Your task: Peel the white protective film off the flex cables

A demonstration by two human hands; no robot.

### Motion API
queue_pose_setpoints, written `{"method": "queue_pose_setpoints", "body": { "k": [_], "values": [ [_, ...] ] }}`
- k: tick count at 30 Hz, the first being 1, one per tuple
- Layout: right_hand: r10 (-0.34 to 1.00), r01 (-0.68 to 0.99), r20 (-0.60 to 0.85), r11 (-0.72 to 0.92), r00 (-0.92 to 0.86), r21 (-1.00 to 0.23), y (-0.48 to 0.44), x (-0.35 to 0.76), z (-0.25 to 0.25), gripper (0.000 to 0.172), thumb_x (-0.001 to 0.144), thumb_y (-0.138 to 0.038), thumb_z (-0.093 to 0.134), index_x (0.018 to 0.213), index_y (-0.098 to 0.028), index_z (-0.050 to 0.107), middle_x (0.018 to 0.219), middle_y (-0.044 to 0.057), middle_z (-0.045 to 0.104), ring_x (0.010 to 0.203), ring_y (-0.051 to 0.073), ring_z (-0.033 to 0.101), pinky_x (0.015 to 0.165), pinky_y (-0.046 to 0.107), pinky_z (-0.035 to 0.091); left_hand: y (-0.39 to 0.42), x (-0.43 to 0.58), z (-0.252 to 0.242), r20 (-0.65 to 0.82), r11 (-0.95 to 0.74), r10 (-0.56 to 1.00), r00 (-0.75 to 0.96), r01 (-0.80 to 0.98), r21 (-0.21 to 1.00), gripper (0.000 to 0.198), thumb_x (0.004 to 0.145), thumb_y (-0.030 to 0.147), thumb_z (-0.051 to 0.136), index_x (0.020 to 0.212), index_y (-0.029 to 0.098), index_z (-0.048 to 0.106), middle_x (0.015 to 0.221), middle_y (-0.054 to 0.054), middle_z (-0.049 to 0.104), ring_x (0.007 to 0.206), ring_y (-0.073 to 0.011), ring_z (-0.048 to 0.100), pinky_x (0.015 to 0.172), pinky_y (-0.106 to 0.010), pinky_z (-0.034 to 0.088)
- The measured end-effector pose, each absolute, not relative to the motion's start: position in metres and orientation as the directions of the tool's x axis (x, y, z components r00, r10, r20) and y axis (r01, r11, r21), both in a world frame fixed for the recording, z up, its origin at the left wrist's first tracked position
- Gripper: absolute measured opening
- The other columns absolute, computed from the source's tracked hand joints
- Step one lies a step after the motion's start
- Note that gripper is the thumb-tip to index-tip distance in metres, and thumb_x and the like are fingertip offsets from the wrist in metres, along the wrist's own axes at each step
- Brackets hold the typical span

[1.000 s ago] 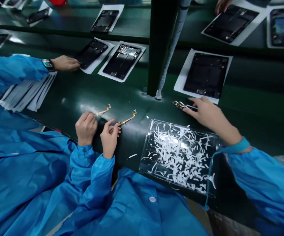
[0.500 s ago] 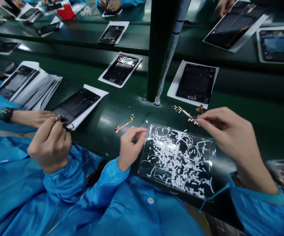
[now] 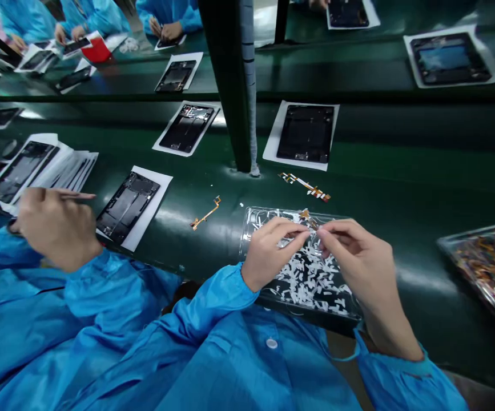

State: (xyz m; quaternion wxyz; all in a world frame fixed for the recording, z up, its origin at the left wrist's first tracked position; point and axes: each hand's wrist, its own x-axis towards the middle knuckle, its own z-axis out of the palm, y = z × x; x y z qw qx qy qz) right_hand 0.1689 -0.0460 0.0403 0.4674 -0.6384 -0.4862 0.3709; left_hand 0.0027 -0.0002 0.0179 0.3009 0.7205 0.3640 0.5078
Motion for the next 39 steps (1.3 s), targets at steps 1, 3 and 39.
{"method": "queue_pose_setpoints", "body": {
  "k": [1, 3, 39],
  "values": [
    [0.967, 0.243, -0.033, -0.096, 0.254, -0.965, -0.046, 0.167, 0.042, 0.017, 0.089, -0.042, 0.072, 0.091, -0.025, 0.071, 0.087, 0.002, 0.066, 0.066, 0.013, 0.063, 0.061, 0.027, 0.056, -0.001, 0.005, 0.017, 0.525, -0.570, 0.819, 0.230, 0.229, 0.789, 0.009, 0.094, 0.021, 0.070, 0.101, 0.017, 0.074, 0.095, -0.005, 0.076, 0.085, -0.0135, 0.072, 0.080, -0.028, 0.063],
    [0.969, 0.210, -0.039, -0.092, 0.243, -0.973, -0.047, 0.164, 0.042, 0.017, 0.088, -0.041, 0.072, 0.092, -0.024, 0.071, 0.086, 0.002, 0.066, 0.065, 0.013, 0.063, 0.062, 0.028, 0.057, -0.002, 0.008, 0.014, 0.536, -0.584, 0.810, 0.238, 0.241, 0.775, 0.011, 0.096, 0.020, 0.068, 0.103, 0.018, 0.075, 0.097, -0.005, 0.077, 0.088, -0.0144, 0.073, 0.080, -0.030, 0.063],
    [0.982, 0.186, -0.171, -0.183, 0.081, -0.965, -0.053, 0.184, 0.028, 0.018, 0.093, -0.042, 0.066, 0.092, -0.027, 0.076, 0.065, -0.001, 0.064, 0.061, 0.015, 0.060, 0.061, 0.030, 0.051, -0.001, 0.003, 0.009, 0.680, -0.765, 0.629, 0.378, 0.457, 0.454, 0.017, 0.093, 0.020, 0.068, 0.109, 0.020, 0.070, 0.097, -0.004, 0.073, 0.084, -0.0140, 0.070, 0.076, -0.027, 0.059]
  ]
}}
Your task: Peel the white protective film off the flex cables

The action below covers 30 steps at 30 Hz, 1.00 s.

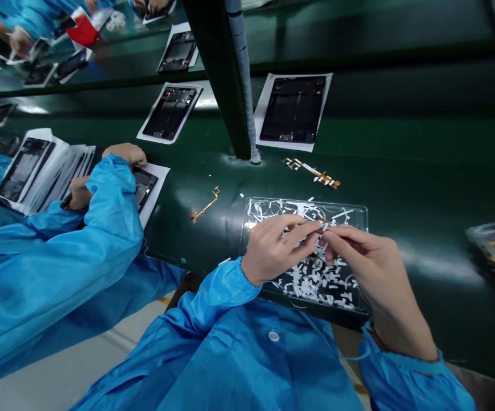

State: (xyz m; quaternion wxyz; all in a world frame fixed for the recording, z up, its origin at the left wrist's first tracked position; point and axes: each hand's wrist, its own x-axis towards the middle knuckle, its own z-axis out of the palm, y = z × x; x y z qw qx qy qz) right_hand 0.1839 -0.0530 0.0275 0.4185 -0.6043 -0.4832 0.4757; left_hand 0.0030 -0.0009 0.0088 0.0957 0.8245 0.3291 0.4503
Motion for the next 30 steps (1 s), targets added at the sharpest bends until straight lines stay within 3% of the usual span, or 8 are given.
{"method": "queue_pose_setpoints", "body": {
  "k": [4, 8, 11, 16, 21, 24, 28, 30],
  "values": [
    [0.994, 0.333, -0.106, -0.098, -0.007, -0.938, -0.054, 0.184, 0.027, 0.023, 0.099, -0.042, 0.058, 0.098, -0.029, 0.076, 0.071, 0.000, 0.064, 0.067, 0.016, 0.059, 0.065, 0.032, 0.048, 0.000, 0.002, 0.003, 0.646, -0.772, 0.609, 0.461, 0.533, 0.347, 0.017, 0.095, 0.024, 0.067, 0.111, 0.022, 0.070, 0.096, -0.002, 0.075, 0.081, -0.0143, 0.070, 0.074, -0.029, 0.056],
    [0.994, 0.440, -0.096, -0.064, -0.050, -0.896, -0.056, 0.184, 0.028, 0.028, 0.101, -0.043, 0.052, 0.093, -0.028, 0.075, 0.073, 0.001, 0.063, 0.068, 0.016, 0.058, 0.064, 0.032, 0.046, 0.000, -0.001, 0.000, 0.633, -0.784, 0.597, 0.493, 0.526, 0.330, 0.018, 0.096, 0.024, 0.066, 0.113, 0.023, 0.070, 0.097, -0.001, 0.075, 0.080, -0.0134, 0.069, 0.073, -0.028, 0.053],
    [0.995, 0.490, -0.083, -0.050, -0.046, -0.871, -0.057, 0.183, 0.030, 0.027, 0.102, -0.042, 0.051, 0.103, -0.029, 0.075, 0.075, 0.001, 0.063, 0.068, 0.017, 0.059, 0.063, 0.033, 0.045, 0.000, -0.003, 0.001, 0.631, -0.790, 0.587, 0.507, 0.527, 0.312, 0.017, 0.096, 0.024, 0.066, 0.112, 0.022, 0.070, 0.096, -0.001, 0.076, 0.081, -0.0139, 0.069, 0.072, -0.029, 0.052],
    [0.998, 0.586, -0.043, -0.006, -0.051, -0.810, -0.059, 0.174, 0.032, 0.027, 0.102, -0.038, 0.050, 0.112, -0.028, 0.073, 0.089, 0.003, 0.068, 0.078, 0.018, 0.062, 0.067, 0.033, 0.044, -0.002, -0.001, 0.002, 0.638, -0.795, 0.569, 0.518, 0.544, 0.267, 0.011, 0.094, 0.021, 0.066, 0.105, 0.021, 0.069, 0.093, 0.000, 0.076, 0.078, -0.0145, 0.069, 0.070, -0.029, 0.051],
    [0.996, 0.615, -0.071, -0.019, -0.061, -0.788, -0.061, 0.174, 0.031, 0.026, 0.102, -0.038, 0.050, 0.112, -0.028, 0.072, 0.090, 0.003, 0.069, 0.078, 0.019, 0.062, 0.067, 0.033, 0.045, -0.003, -0.001, -0.003, 0.613, -0.767, 0.609, 0.503, 0.571, 0.294, 0.005, 0.091, 0.017, 0.063, 0.093, 0.019, 0.066, 0.090, -0.001, 0.074, 0.081, -0.0156, 0.070, 0.073, -0.029, 0.052],
    [0.997, 0.629, -0.066, -0.035, -0.026, -0.777, -0.063, 0.183, 0.025, 0.023, 0.101, -0.040, 0.053, 0.109, -0.028, 0.071, 0.097, 0.003, 0.071, 0.087, 0.020, 0.064, 0.074, 0.035, 0.047, -0.001, -0.007, -0.006, 0.529, -0.694, 0.709, 0.466, 0.593, 0.408, 0.007, 0.089, 0.015, 0.061, 0.092, 0.019, 0.066, 0.089, -0.002, 0.071, 0.079, -0.0150, 0.069, 0.069, -0.027, 0.051],
    [0.996, 0.619, -0.087, -0.058, -0.018, -0.783, -0.063, 0.191, 0.022, 0.023, 0.099, -0.042, 0.054, 0.100, -0.026, 0.071, 0.095, 0.004, 0.073, 0.089, 0.022, 0.066, 0.074, 0.035, 0.048, 0.003, -0.017, -0.004, 0.223, -0.395, 0.895, 0.387, 0.452, 0.800, 0.021, 0.086, 0.009, 0.057, 0.102, 0.018, 0.068, 0.101, -0.004, 0.069, 0.074, -0.0094, 0.065, 0.060, -0.020, 0.049],
    [0.994, 0.599, -0.104, -0.063, -0.035, -0.798, -0.063, 0.188, 0.024, 0.024, 0.099, -0.043, 0.055, 0.101, -0.026, 0.072, 0.093, 0.004, 0.073, 0.086, 0.021, 0.066, 0.070, 0.034, 0.048, 0.005, -0.018, 0.001, 0.103, -0.265, 0.892, 0.440, 0.325, 0.908, 0.030, 0.089, 0.012, 0.059, 0.116, 0.020, 0.067, 0.111, -0.006, 0.068, 0.079, -0.0093, 0.066, 0.058, -0.018, 0.048]
  ]
}}
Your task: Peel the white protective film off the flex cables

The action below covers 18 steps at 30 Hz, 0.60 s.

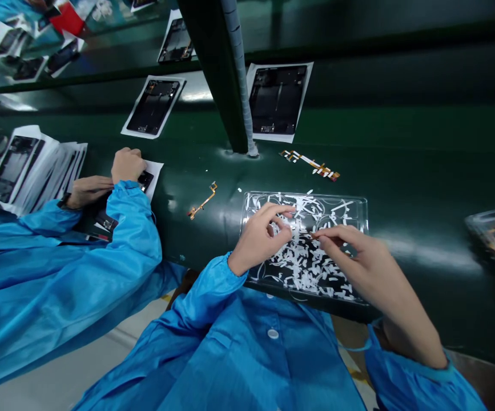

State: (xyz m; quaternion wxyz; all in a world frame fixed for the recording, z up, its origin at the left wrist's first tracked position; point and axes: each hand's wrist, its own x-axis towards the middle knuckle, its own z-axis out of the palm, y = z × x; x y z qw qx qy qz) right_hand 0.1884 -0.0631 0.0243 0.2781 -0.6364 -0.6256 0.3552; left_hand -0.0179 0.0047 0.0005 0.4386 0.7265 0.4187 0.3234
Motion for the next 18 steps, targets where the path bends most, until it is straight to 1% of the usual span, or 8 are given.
{"method": "queue_pose_setpoints", "body": {
  "k": [1, 2, 4, 5, 6, 9, 14, 18],
  "values": [
    [0.994, 0.589, -0.105, -0.061, -0.041, -0.806, -0.063, 0.186, 0.026, 0.024, 0.099, -0.043, 0.055, 0.102, -0.026, 0.072, 0.093, 0.004, 0.073, 0.085, 0.021, 0.066, 0.070, 0.033, 0.048, 0.005, -0.017, 0.003, 0.082, -0.240, 0.877, 0.474, 0.283, 0.929, 0.030, 0.090, 0.015, 0.061, 0.118, 0.020, 0.068, 0.113, -0.006, 0.069, 0.081, -0.0101, 0.067, 0.058, -0.019, 0.048],
    [0.994, 0.581, -0.103, -0.058, -0.045, -0.812, -0.062, 0.184, 0.027, 0.024, 0.099, -0.043, 0.055, 0.103, -0.027, 0.072, 0.093, 0.003, 0.073, 0.085, 0.020, 0.066, 0.071, 0.033, 0.048, 0.005, -0.017, 0.006, 0.077, -0.235, 0.862, 0.502, 0.260, 0.937, 0.026, 0.091, 0.017, 0.062, 0.116, 0.021, 0.070, 0.110, -0.006, 0.070, 0.083, -0.0111, 0.067, 0.059, -0.020, 0.049],
    [0.995, 0.573, -0.091, -0.050, -0.043, -0.818, -0.062, 0.181, 0.029, 0.023, 0.099, -0.042, 0.055, 0.103, -0.027, 0.073, 0.092, 0.002, 0.073, 0.085, 0.019, 0.065, 0.072, 0.032, 0.048, 0.005, -0.015, 0.011, 0.091, -0.251, 0.843, 0.530, 0.239, 0.938, 0.016, 0.093, 0.020, 0.062, 0.102, 0.020, 0.075, 0.101, -0.004, 0.073, 0.084, -0.0128, 0.066, 0.061, -0.022, 0.048],
    [0.996, 0.571, -0.081, -0.046, -0.036, -0.820, -0.062, 0.180, 0.030, 0.023, 0.099, -0.042, 0.056, 0.103, -0.028, 0.073, 0.091, 0.001, 0.073, 0.085, 0.018, 0.065, 0.073, 0.032, 0.047, 0.005, -0.015, 0.013, 0.101, -0.256, 0.843, 0.529, 0.229, 0.939, 0.015, 0.094, 0.021, 0.061, 0.097, 0.020, 0.076, 0.096, -0.004, 0.073, 0.085, -0.0136, 0.066, 0.061, -0.023, 0.048],
    [0.997, 0.567, -0.072, -0.044, -0.027, -0.822, -0.062, 0.179, 0.030, 0.022, 0.099, -0.042, 0.057, 0.102, -0.028, 0.073, 0.090, 0.001, 0.073, 0.085, 0.018, 0.065, 0.073, 0.031, 0.047, 0.005, -0.015, 0.014, 0.105, -0.252, 0.844, 0.526, 0.218, 0.943, 0.015, 0.095, 0.023, 0.062, 0.095, 0.020, 0.076, 0.094, -0.005, 0.074, 0.085, -0.0143, 0.067, 0.061, -0.023, 0.048],
    [0.997, 0.554, -0.073, -0.058, -0.005, -0.830, -0.062, 0.180, 0.029, 0.022, 0.099, -0.043, 0.057, 0.103, -0.029, 0.074, 0.095, 0.000, 0.074, 0.086, 0.017, 0.066, 0.071, 0.030, 0.047, 0.003, -0.017, 0.015, 0.112, -0.253, 0.843, 0.526, 0.204, 0.946, 0.014, 0.094, 0.029, 0.067, 0.100, 0.020, 0.076, 0.096, -0.006, 0.074, 0.084, -0.0143, 0.067, 0.059, -0.024, 0.048],
    [0.996, 0.524, -0.083, -0.055, -0.029, -0.850, -0.063, 0.178, 0.027, 0.022, 0.097, -0.043, 0.060, 0.106, -0.029, 0.074, 0.100, 0.000, 0.075, 0.091, 0.018, 0.067, 0.076, 0.030, 0.050, 0.005, -0.022, 0.012, 0.186, -0.349, 0.850, 0.493, 0.263, 0.900, 0.008, 0.091, 0.016, 0.065, 0.090, 0.018, 0.073, 0.091, -0.003, 0.072, 0.079, -0.0115, 0.064, 0.062, -0.023, 0.047],
    [0.993, 0.520, -0.097, -0.051, -0.063, -0.853, -0.065, 0.180, 0.024, 0.024, 0.095, -0.046, 0.062, 0.104, -0.027, 0.075, 0.101, 0.003, 0.075, 0.092, 0.020, 0.069, 0.076, 0.032, 0.052, 0.015, -0.029, 0.013, 0.261, -0.381, 0.888, 0.378, 0.286, 0.880, 0.009, 0.087, 0.010, 0.064, 0.085, 0.016, 0.070, 0.088, -0.002, 0.070, 0.077, -0.0108, 0.062, 0.058, -0.021, 0.045]
  ]
}}
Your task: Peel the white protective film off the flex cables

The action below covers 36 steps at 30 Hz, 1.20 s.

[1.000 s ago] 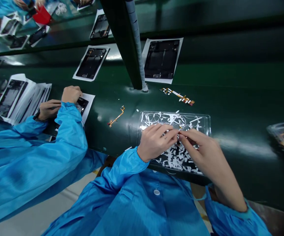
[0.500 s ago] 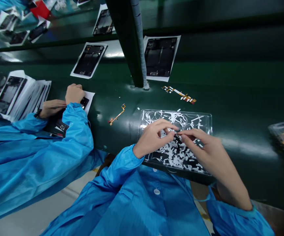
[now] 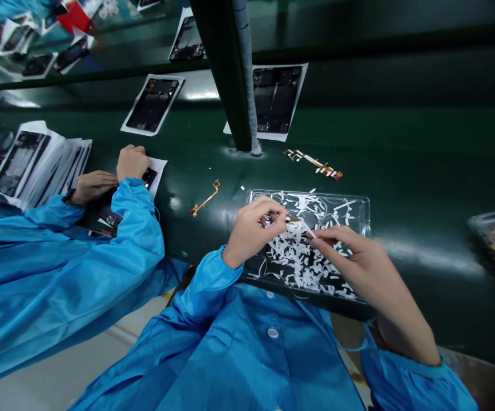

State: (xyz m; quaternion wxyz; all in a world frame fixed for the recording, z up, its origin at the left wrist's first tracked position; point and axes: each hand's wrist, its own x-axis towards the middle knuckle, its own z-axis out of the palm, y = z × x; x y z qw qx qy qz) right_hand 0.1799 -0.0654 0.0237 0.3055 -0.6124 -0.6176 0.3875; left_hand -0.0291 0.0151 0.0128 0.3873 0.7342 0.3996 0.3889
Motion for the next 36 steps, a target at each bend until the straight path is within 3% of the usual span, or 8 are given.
{"method": "queue_pose_setpoints", "body": {
  "k": [6, 9, 13, 18, 21, 26, 32, 36],
  "values": [
    [0.991, 0.523, -0.131, -0.116, 0.008, -0.844, -0.066, 0.184, 0.019, 0.024, 0.090, -0.047, 0.068, 0.102, -0.028, 0.075, 0.093, 0.002, 0.074, 0.085, 0.018, 0.069, 0.072, 0.030, 0.052, 0.009, -0.025, 0.017, 0.424, -0.489, 0.872, 0.245, 0.468, 0.736, 0.012, 0.092, 0.015, 0.063, 0.095, 0.018, 0.073, 0.096, -0.004, 0.072, 0.089, -0.0148, 0.067, 0.084, -0.031, 0.053],
    [0.993, 0.500, -0.117, -0.111, 0.020, -0.859, -0.065, 0.181, 0.020, 0.021, 0.090, -0.046, 0.069, 0.099, -0.027, 0.074, 0.092, 0.001, 0.074, 0.084, 0.017, 0.068, 0.075, 0.029, 0.052, -0.006, -0.016, 0.018, 0.238, -0.343, 0.924, 0.301, 0.371, 0.863, 0.010, 0.092, 0.022, 0.068, 0.100, 0.021, 0.073, 0.099, -0.004, 0.073, 0.082, -0.0133, 0.067, 0.078, -0.028, 0.054],
    [0.994, 0.439, -0.109, -0.109, 0.025, -0.892, -0.065, 0.176, 0.024, 0.019, 0.090, -0.044, 0.068, 0.098, -0.028, 0.074, 0.093, 0.000, 0.075, 0.084, 0.017, 0.068, 0.076, 0.029, 0.053, -0.018, -0.006, 0.011, -0.129, 0.115, 0.900, 0.416, 0.058, 0.992, 0.033, 0.090, 0.033, 0.075, 0.119, 0.021, 0.064, 0.103, -0.006, 0.076, 0.090, -0.0166, 0.073, 0.072, -0.025, 0.053],
    [0.991, 0.380, -0.132, -0.133, 0.029, -0.915, -0.065, 0.173, 0.022, 0.022, 0.088, -0.046, 0.072, 0.102, -0.029, 0.075, 0.095, 0.001, 0.076, 0.086, 0.018, 0.069, 0.078, 0.031, 0.055, -0.015, -0.001, 0.005, -0.149, 0.177, 0.956, 0.253, -0.092, 0.980, 0.027, 0.084, 0.039, 0.080, 0.095, 0.017, 0.068, 0.104, -0.007, 0.075, 0.093, -0.0176, 0.073, 0.076, -0.025, 0.054],
    [0.987, 0.381, -0.151, -0.158, 0.047, -0.911, -0.065, 0.174, 0.018, 0.023, 0.087, -0.048, 0.072, 0.099, -0.029, 0.076, 0.093, 0.002, 0.076, 0.085, 0.019, 0.069, 0.078, 0.032, 0.055, -0.011, -0.003, 0.005, -0.161, 0.184, 0.959, 0.231, -0.082, 0.979, 0.032, 0.083, 0.040, 0.081, 0.098, 0.017, 0.066, 0.100, -0.006, 0.075, 0.092, -0.0179, 0.073, 0.075, -0.026, 0.055],
    [0.987, 0.385, -0.156, -0.160, 0.044, -0.909, -0.064, 0.173, 0.017, 0.025, 0.088, -0.049, 0.070, 0.099, -0.028, 0.078, 0.095, 0.003, 0.076, 0.088, 0.021, 0.070, 0.077, 0.033, 0.055, -0.016, -0.009, 0.007, 0.013, -0.063, 0.968, 0.249, 0.194, 0.979, 0.020, 0.092, 0.038, 0.072, 0.095, 0.020, 0.067, 0.094, -0.003, 0.073, 0.081, -0.0130, 0.069, 0.068, -0.024, 0.052],
    [0.993, 0.415, -0.117, -0.117, 0.025, -0.902, -0.066, 0.175, 0.020, 0.023, 0.092, -0.045, 0.067, 0.105, -0.029, 0.077, 0.099, 0.003, 0.076, 0.093, 0.022, 0.070, 0.082, 0.037, 0.057, -0.027, -0.014, 0.012, 0.326, -0.396, 0.917, 0.232, 0.414, 0.820, 0.020, 0.091, 0.035, 0.073, 0.082, 0.019, 0.067, 0.080, -0.001, 0.065, 0.069, -0.0104, 0.060, 0.066, -0.024, 0.053],
    [0.996, 0.416, -0.081, -0.061, -0.030, -0.908, -0.067, 0.175, 0.022, 0.021, 0.094, -0.042, 0.065, 0.108, -0.030, 0.076, 0.099, 0.003, 0.075, 0.093, 0.022, 0.068, 0.080, 0.038, 0.056, -0.026, -0.015, 0.013, 0.366, -0.468, 0.879, 0.306, 0.408, 0.784, 0.014, 0.096, 0.030, 0.068, 0.104, 0.020, 0.073, 0.094, -0.003, 0.073, 0.080, -0.0120, 0.068, 0.074, -0.027, 0.058]
  ]
}}
